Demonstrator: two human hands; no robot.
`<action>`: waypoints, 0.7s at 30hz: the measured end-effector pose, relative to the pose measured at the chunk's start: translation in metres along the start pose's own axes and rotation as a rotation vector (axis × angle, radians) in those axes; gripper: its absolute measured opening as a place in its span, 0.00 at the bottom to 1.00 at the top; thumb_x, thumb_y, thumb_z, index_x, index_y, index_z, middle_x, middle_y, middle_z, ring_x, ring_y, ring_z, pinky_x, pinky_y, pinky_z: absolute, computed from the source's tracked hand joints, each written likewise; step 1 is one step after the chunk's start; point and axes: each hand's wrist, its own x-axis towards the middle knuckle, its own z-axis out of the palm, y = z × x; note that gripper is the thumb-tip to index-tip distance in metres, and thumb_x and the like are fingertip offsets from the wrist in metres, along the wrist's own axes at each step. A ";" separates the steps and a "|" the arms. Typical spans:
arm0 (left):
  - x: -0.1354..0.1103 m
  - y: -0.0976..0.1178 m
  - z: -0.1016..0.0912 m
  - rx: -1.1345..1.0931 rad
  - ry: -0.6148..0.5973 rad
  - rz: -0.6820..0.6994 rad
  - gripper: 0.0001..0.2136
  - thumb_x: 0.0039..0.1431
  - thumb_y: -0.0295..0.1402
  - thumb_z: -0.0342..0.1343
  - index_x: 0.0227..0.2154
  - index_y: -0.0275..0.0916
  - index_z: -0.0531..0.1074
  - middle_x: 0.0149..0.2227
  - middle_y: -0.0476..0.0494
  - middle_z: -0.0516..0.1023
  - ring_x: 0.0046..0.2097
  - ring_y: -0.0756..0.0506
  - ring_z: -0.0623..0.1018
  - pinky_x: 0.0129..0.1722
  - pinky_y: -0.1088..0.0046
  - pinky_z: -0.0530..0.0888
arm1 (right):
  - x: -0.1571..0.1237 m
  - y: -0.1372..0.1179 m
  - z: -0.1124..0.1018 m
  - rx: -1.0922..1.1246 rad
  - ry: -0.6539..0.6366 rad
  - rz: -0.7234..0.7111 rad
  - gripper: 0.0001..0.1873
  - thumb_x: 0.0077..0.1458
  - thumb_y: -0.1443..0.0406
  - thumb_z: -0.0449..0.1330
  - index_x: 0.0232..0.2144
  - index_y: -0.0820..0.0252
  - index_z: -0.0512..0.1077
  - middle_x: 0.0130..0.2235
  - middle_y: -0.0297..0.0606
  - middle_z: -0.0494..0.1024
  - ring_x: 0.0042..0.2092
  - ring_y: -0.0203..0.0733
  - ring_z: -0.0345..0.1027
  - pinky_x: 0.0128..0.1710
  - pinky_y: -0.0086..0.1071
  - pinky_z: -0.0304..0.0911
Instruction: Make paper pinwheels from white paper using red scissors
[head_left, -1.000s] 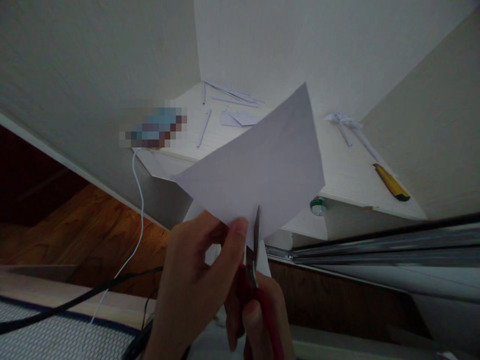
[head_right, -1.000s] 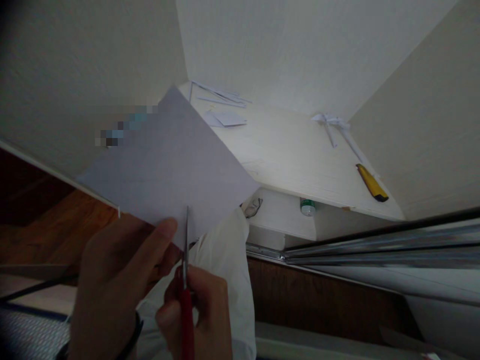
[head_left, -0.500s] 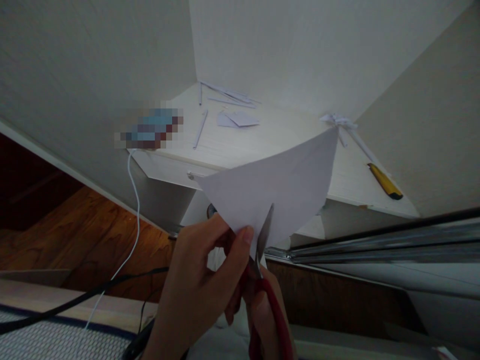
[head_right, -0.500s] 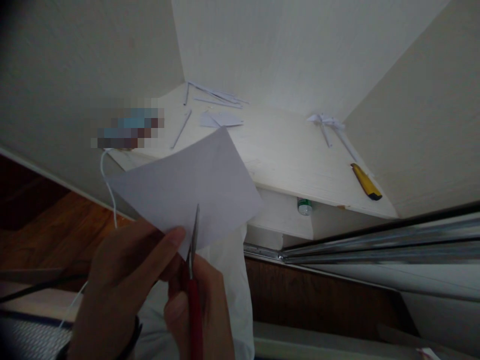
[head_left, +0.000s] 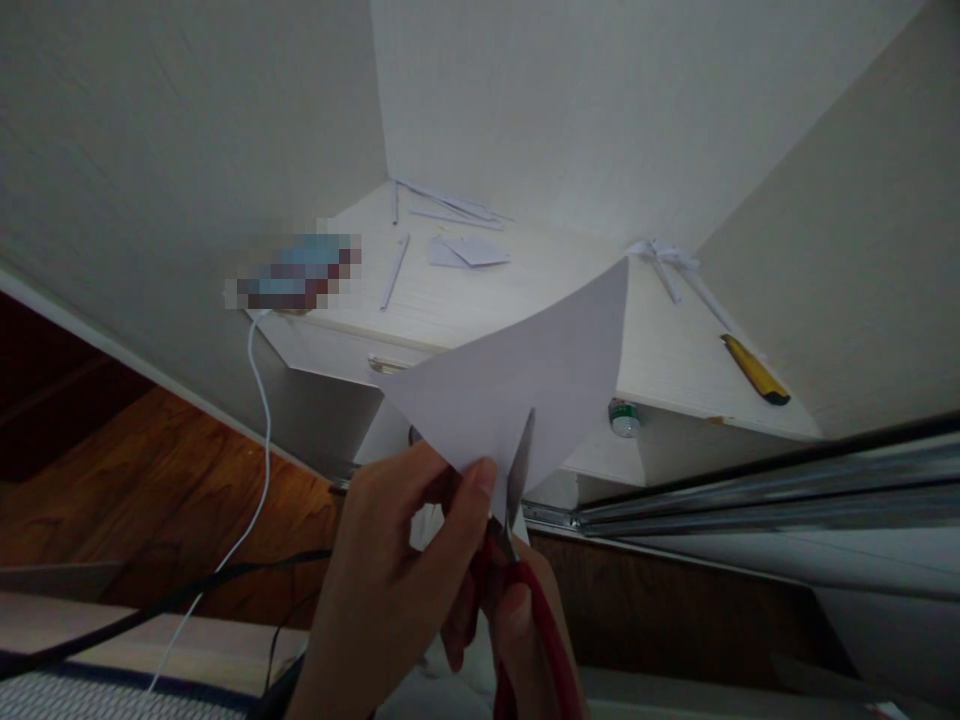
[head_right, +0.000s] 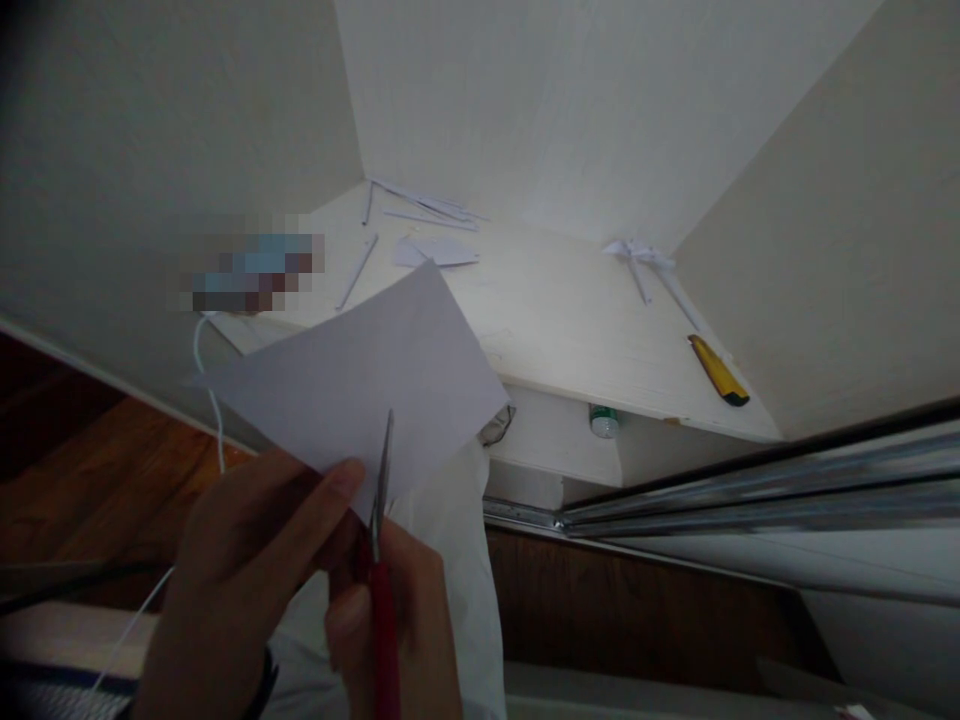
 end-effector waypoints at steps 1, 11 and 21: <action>0.000 0.000 0.000 -0.001 0.001 0.003 0.17 0.59 0.30 0.51 0.15 0.42 0.62 0.14 0.56 0.66 0.17 0.52 0.66 0.19 0.75 0.62 | 0.000 0.000 0.001 0.000 -0.004 0.019 0.35 0.47 0.32 0.51 0.21 0.58 0.68 0.16 0.28 0.58 0.18 0.32 0.50 0.18 0.29 0.46; -0.002 0.001 0.002 0.015 0.007 -0.003 0.17 0.59 0.32 0.52 0.14 0.42 0.63 0.17 0.54 0.71 0.22 0.50 0.72 0.20 0.74 0.64 | -0.009 -0.001 0.004 -0.059 0.097 0.060 0.35 0.47 0.33 0.50 0.20 0.58 0.67 0.17 0.28 0.56 0.19 0.30 0.47 0.17 0.27 0.43; -0.002 0.001 0.001 0.001 0.020 0.012 0.17 0.58 0.33 0.53 0.14 0.43 0.63 0.18 0.53 0.72 0.23 0.50 0.73 0.20 0.75 0.66 | -0.007 -0.002 0.004 -0.037 0.110 0.099 0.36 0.43 0.31 0.53 0.21 0.59 0.69 0.15 0.26 0.55 0.16 0.29 0.48 0.14 0.25 0.44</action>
